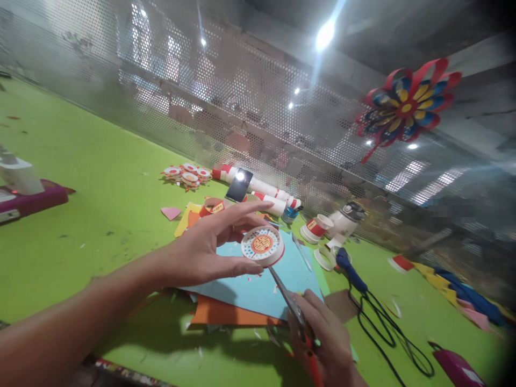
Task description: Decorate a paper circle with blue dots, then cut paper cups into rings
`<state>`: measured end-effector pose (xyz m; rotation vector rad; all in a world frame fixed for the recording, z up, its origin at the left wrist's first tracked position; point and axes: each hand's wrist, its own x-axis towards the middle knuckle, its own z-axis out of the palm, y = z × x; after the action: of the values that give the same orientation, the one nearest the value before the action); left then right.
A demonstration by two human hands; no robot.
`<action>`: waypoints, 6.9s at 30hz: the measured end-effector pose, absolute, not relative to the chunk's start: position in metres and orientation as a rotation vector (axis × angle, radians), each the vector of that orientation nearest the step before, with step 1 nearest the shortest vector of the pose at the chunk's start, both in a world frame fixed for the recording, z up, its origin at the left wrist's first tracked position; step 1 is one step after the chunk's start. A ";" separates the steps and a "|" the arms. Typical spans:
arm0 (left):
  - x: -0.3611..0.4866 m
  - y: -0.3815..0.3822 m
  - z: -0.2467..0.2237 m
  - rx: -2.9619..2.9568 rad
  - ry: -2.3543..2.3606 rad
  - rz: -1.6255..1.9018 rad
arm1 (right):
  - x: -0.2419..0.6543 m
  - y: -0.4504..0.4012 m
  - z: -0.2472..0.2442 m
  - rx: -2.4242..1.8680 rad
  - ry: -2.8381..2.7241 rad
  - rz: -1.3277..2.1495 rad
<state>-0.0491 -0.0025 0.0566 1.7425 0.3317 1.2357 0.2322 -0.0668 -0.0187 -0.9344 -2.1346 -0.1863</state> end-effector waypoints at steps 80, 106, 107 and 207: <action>-0.047 -0.001 0.049 1.675 0.293 1.157 | 0.235 -0.074 -0.030 -1.004 -2.154 -0.348; -0.054 0.007 0.048 1.832 0.410 1.263 | 0.255 -0.059 -0.041 -1.062 -2.173 -0.345; -0.054 0.007 0.048 1.847 0.415 1.261 | 0.258 -0.056 -0.042 -1.052 -2.179 -0.347; -0.072 0.021 0.051 1.952 0.433 0.980 | 0.230 -0.077 0.021 -1.297 -2.331 0.170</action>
<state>-0.0725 0.0212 0.0513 1.9522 0.4326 0.9802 0.2298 -0.0771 0.0205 -1.2972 -2.3308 0.1704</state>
